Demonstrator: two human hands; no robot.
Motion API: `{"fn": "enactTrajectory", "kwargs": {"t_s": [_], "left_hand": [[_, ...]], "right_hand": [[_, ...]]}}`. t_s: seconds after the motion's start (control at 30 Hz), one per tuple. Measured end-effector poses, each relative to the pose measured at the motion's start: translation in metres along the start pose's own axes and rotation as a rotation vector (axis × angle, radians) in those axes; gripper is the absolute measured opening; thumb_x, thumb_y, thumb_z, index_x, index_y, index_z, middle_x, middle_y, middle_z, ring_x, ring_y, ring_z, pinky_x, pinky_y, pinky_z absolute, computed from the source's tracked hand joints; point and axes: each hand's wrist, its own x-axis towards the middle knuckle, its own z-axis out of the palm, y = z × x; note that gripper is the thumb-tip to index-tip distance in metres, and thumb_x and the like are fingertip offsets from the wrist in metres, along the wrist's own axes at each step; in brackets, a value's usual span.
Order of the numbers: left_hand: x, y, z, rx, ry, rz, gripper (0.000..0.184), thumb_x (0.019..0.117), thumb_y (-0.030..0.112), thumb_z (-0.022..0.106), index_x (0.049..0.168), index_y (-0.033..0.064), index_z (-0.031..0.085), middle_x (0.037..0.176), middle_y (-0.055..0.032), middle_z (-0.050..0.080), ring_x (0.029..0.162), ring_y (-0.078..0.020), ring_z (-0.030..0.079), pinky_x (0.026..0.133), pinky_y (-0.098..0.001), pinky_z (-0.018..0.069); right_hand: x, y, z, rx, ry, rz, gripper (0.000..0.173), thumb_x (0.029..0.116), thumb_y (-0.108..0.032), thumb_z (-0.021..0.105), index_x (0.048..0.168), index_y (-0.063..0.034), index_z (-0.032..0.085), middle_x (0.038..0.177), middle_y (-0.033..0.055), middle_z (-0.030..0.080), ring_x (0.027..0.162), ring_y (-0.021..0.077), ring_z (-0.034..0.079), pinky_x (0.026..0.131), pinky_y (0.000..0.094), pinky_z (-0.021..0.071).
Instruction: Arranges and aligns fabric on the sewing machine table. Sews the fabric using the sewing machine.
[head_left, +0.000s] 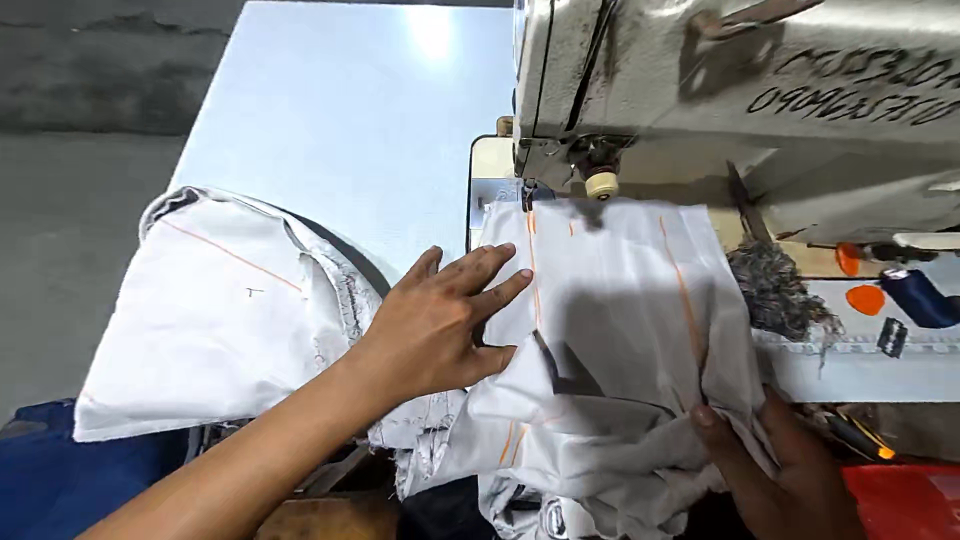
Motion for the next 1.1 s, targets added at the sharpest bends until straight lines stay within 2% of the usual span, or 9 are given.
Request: {"fn": "enactTrajectory", "kwargs": {"t_s": [0.23, 0.33, 0.4, 0.57, 0.8, 0.93, 1.1], "left_hand": [[0.005, -0.009, -0.001, 0.023, 0.005, 0.019, 0.067, 0.0874, 0.070, 0.051, 0.142, 0.0316, 0.064, 0.157, -0.0030, 0.050, 0.142, -0.0220, 0.050, 0.111, -0.0655, 0.0366], [0.011, -0.013, -0.002, 0.026, 0.004, 0.022, 0.068, 0.0869, 0.067, 0.052, 0.143, 0.0305, 0.063, 0.156, -0.0041, 0.051, 0.142, -0.0234, 0.050, 0.110, -0.0672, 0.0362], [0.016, -0.017, -0.003, 0.030, -0.008, 0.026, 0.069, 0.0874, 0.068, 0.051, 0.143, 0.0307, 0.062, 0.157, -0.0036, 0.050, 0.142, -0.0238, 0.050, 0.110, -0.0676, 0.0362], [0.025, -0.024, -0.008, 0.029, -0.033, 0.019, 0.073, 0.0868, 0.072, 0.048, 0.144, 0.0293, 0.062, 0.158, -0.0034, 0.048, 0.143, -0.0239, 0.049, 0.111, -0.0689, 0.0339], [0.036, -0.034, -0.011, 0.060, -0.079, 0.025, 0.080, 0.0861, 0.079, 0.045, 0.148, 0.0296, 0.058, 0.160, -0.0040, 0.046, 0.145, -0.0249, 0.047, 0.113, -0.0690, 0.0316], [0.043, -0.039, -0.014, 0.063, -0.114, 0.004, 0.083, 0.0850, 0.081, 0.046, 0.150, 0.0312, 0.055, 0.162, -0.0022, 0.043, 0.146, -0.0250, 0.045, 0.115, -0.0676, 0.0304], [0.055, -0.051, -0.015, 0.037, -0.146, 0.002, 0.086, 0.0847, 0.085, 0.043, 0.153, 0.0326, 0.051, 0.164, -0.0008, 0.039, 0.148, -0.0230, 0.042, 0.115, -0.0654, 0.0319]], "right_hand": [[0.001, -0.005, 0.003, -0.046, 0.023, -0.010, 0.043, 0.1000, -0.019, 0.061, 0.125, 0.0154, 0.054, 0.110, 0.0056, 0.070, 0.102, -0.0131, 0.061, 0.091, 0.0109, 0.0518], [0.009, -0.008, 0.005, -0.122, 0.064, -0.006, 0.045, 0.1007, -0.024, 0.060, 0.124, 0.0149, 0.056, 0.107, 0.0090, 0.071, 0.099, -0.0106, 0.062, 0.089, 0.0122, 0.0521], [0.015, -0.008, 0.005, -0.157, 0.067, -0.009, 0.046, 0.1019, -0.027, 0.058, 0.126, 0.0119, 0.057, 0.110, 0.0090, 0.071, 0.102, -0.0090, 0.062, 0.091, 0.0135, 0.0522], [0.028, -0.005, 0.011, -0.193, 0.115, -0.073, 0.047, 0.1012, -0.030, 0.057, 0.124, 0.0103, 0.060, 0.105, 0.0113, 0.071, 0.098, -0.0068, 0.064, 0.087, 0.0138, 0.0527], [0.041, -0.001, 0.016, -0.192, 0.143, -0.125, 0.046, 0.1002, -0.033, 0.058, 0.121, 0.0074, 0.061, 0.099, 0.0068, 0.072, 0.091, -0.0092, 0.063, 0.080, 0.0113, 0.0530], [0.050, -0.004, 0.015, -0.252, 0.132, -0.115, 0.045, 0.1001, -0.034, 0.056, 0.122, 0.0045, 0.062, 0.099, 0.0078, 0.072, 0.090, -0.0060, 0.064, 0.078, 0.0136, 0.0535], [0.065, -0.003, 0.016, -0.337, 0.150, -0.155, 0.044, 0.1002, -0.035, 0.054, 0.120, 0.0030, 0.064, 0.097, 0.0114, 0.072, 0.087, 0.0033, 0.068, 0.075, 0.0212, 0.0555]]}}
